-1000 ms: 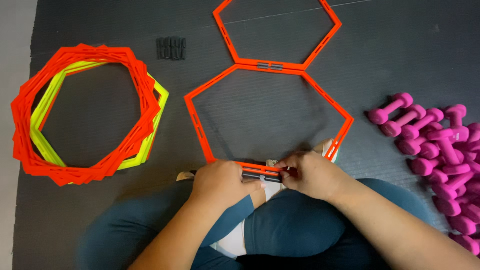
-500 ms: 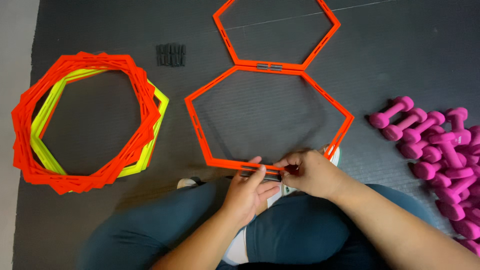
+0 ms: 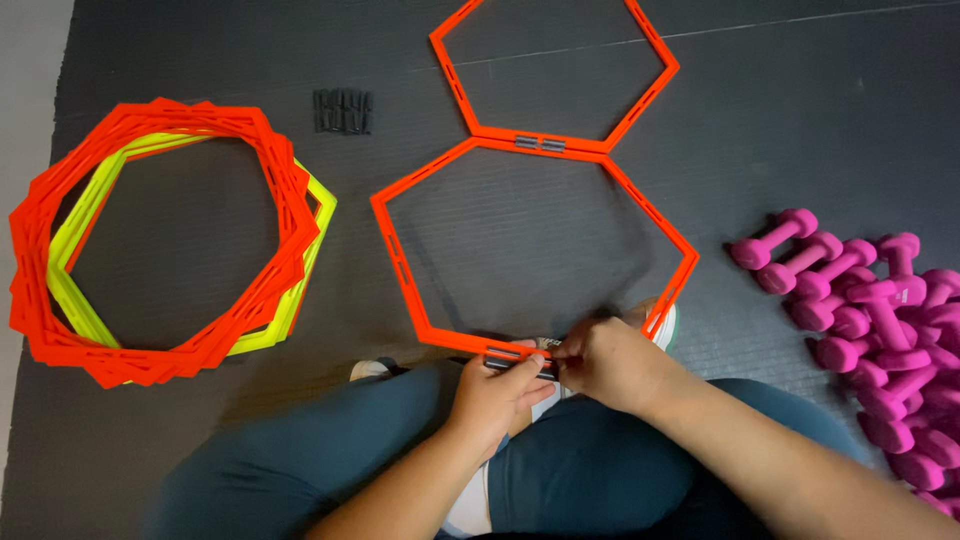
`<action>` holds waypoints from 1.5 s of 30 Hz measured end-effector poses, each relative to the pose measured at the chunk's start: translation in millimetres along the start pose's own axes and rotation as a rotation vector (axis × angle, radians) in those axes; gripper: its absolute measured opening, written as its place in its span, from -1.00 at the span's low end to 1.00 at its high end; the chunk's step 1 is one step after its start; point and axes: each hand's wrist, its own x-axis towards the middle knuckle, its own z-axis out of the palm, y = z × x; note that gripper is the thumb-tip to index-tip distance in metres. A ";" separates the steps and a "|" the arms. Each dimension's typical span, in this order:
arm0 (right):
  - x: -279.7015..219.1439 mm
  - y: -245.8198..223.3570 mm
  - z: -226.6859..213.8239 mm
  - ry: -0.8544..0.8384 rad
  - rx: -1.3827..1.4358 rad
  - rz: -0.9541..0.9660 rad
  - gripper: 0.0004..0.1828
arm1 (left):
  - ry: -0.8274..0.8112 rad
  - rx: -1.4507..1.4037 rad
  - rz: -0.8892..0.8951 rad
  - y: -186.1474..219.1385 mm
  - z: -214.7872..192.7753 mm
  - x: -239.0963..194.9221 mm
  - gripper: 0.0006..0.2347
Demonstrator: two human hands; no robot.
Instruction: The person sits on the floor and assembles orange hexagonal frames using small black connectors. They pick up frames, align edges, insert connectors, and tighten them by hand to join the frames into a connected structure.
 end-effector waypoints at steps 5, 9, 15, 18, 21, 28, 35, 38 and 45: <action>-0.5 -9.0 -7.9 -0.046 0.029 -0.003 -0.83 | -0.001 0.046 -0.017 2.5 -2.5 -3.7 -0.72; 6.1 -1.1 -3.0 -0.106 0.055 0.082 -0.74 | -0.005 0.039 -0.020 -16.4 -10.6 10.9 -0.70; 6.0 -14.9 -14.9 -0.201 0.203 0.290 -0.85 | 0.022 0.041 -0.020 -16.6 -6.6 8.2 -0.76; 7.1 -15.6 -19.7 -0.259 0.204 0.340 -0.85 | 0.023 0.055 -0.025 -17.6 -5.9 7.4 -0.78; 13.9 -0.1 -18.2 -0.281 0.186 0.285 -0.84 | -0.008 0.060 -0.025 -24.7 -9.9 17.3 -0.74; 10.2 -15.5 -32.5 -0.283 0.305 0.275 -0.78 | -0.115 -0.025 -0.097 -8.4 -7.3 -1.2 -0.49; 10.9 -30.1 -36.2 -0.297 0.328 0.265 -0.66 | -0.228 0.073 -0.098 -11.9 -7.8 -1.3 -0.61; 12.1 -29.9 -37.1 -0.308 0.357 0.310 -0.73 | -0.207 0.078 -0.105 -5.1 -3.8 -6.1 -0.63; 17.6 -6.2 -20.0 -0.346 0.455 0.258 -0.60 | -0.219 0.084 -0.114 -16.5 -7.7 3.5 -0.59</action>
